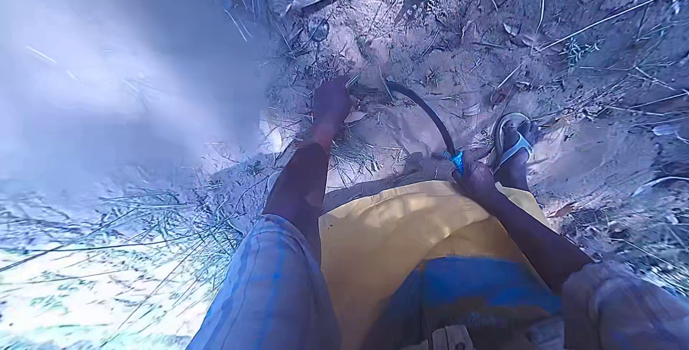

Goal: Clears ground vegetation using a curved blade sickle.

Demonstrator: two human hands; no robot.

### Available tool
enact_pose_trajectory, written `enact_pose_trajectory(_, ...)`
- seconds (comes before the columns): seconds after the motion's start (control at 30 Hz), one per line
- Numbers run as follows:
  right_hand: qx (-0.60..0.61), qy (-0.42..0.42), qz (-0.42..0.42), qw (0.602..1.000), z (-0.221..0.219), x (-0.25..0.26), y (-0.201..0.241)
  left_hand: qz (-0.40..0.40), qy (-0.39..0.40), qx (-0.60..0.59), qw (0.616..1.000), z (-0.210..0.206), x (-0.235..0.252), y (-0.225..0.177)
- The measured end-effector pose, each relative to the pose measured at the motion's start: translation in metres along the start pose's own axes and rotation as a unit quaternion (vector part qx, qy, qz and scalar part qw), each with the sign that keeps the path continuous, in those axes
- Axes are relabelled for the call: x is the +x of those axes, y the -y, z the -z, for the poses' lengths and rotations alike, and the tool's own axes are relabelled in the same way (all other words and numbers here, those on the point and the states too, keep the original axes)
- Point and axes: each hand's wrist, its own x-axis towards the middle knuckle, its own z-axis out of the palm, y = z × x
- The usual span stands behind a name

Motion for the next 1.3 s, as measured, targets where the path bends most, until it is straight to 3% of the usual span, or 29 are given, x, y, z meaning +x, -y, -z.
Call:
enact_pose_trajectory(0.07,0.021,0.002,-0.014,1.0,-0.009,-0.04,-0.024,-0.013,0.059,0.057,0.997,-0.018,-0.022,0.01)
enact_pose_trajectory(0.1,0.043,-0.031,0.005,0.999,-0.009,-0.05,-0.032,-0.028,0.052,0.064,0.996,-0.021,-0.023,0.014)
enact_pose_trajectory(0.23,0.086,-0.175,0.108,0.975,-0.011,-0.062,-0.028,-0.122,-0.108,0.029,0.986,0.004,0.002,0.023)
enact_pose_trajectory(0.33,0.081,-0.227,0.146,0.96,0.003,-0.048,-0.006,-0.01,-0.136,0.021,0.99,0.04,0.038,0.022)
enact_pose_trajectory(0.47,0.098,-0.203,0.192,0.955,0.022,-0.023,0.029,0.146,-0.018,0.015,0.989,0.06,0.032,0.046)
enact_pose_trajectory(0.53,0.101,-0.204,0.25,0.941,0.036,-0.009,0.059,0.163,-0.004,0.019,0.986,0.054,0.022,0.065)
enact_pose_trajectory(0.7,0.076,-0.151,0.342,0.924,0.084,0.015,0.17,0.135,-0.088,-0.047,0.986,0.023,0.0,0.085)
enact_pose_trajectory(0.8,0.024,-0.086,0.322,0.943,0.088,0.048,0.204,0.139,-0.097,-0.081,0.982,0.008,0.005,0.083)
enact_pose_trajectory(0.9,-0.037,-0.029,0.212,0.976,0.043,0.084,0.145,0.14,-0.077,-0.1,0.982,-0.005,-0.004,0.075)
enact_pose_trajectory(0.97,-0.009,-0.023,0.152,0.988,0.017,0.075,0.108,0.139,-0.02,-0.093,0.986,-0.009,-0.015,0.055)
enact_pose_trajectory(1.07,0.033,-0.022,0.114,0.993,-0.003,0.036,0.11,0.135,0.026,-0.094,0.986,-0.02,-0.023,0.031)
enact_pose_trajectory(1.2,0.02,-0.027,0.111,0.993,0.01,0.021,0.135,0.133,0.022,-0.096,0.986,0.002,-0.028,0.032)
enact_pose_trajectory(1.3,0.022,-0.049,0.163,0.985,0.034,0.015,0.156,0.096,-0.024,-0.112,0.989,0.012,-0.029,0.049)
